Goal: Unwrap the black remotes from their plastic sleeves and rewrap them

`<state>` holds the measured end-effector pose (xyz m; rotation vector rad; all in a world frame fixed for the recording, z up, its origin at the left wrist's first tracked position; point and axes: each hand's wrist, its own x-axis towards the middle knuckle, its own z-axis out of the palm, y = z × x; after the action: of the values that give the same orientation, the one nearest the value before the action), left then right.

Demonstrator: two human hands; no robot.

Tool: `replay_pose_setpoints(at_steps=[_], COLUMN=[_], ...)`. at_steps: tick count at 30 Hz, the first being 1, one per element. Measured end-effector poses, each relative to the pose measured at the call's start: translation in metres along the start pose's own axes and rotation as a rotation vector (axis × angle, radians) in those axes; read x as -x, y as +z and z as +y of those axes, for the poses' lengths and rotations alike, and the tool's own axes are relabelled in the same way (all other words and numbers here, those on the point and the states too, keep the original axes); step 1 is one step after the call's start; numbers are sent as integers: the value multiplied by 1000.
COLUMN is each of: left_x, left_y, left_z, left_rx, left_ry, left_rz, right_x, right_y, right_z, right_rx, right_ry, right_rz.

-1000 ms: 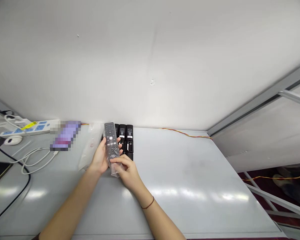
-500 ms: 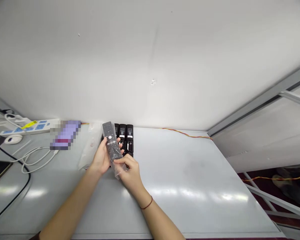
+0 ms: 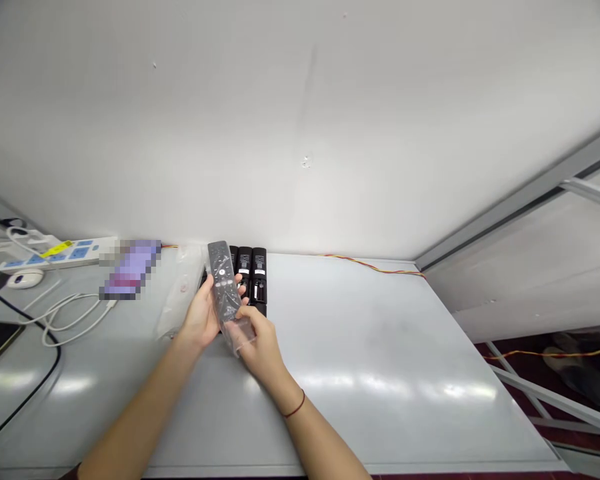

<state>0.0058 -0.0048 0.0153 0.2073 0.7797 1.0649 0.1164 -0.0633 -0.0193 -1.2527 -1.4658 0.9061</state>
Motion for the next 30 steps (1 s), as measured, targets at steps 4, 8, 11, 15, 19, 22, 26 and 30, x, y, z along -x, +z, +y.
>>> replay_pose_setpoints(at_steps=[4,8,11,15,19,22,26,30], left_x=[0,-2,-2,-1,0,1,2,1], left_y=[-1,-1,-2,-2,-1,0,0,-2], left_z=[0,-1,-2,-3,-2,-1,0,1], left_rx=[2,7,-2,-17,-26,-27,-33,-39], left_ry=[-10,-7,6,38,-26,-28,2,46], left_rz=[-16,-11,12,0,-26,-37,-60,-102], right_x=[1,2,2,2,0,-1,0,2], right_y=[0,0,1,2,-1,-5,-7,-6], right_z=[-1,-2,-1,2,3,3,4,7], right_rx=[40,71,70,-25,-122,-51,13,-24], right_ry=[-27,-49,-72,-17,-23,-82,-142,-121], right_rz=[54,92,93,61,-7,-5,63,87])
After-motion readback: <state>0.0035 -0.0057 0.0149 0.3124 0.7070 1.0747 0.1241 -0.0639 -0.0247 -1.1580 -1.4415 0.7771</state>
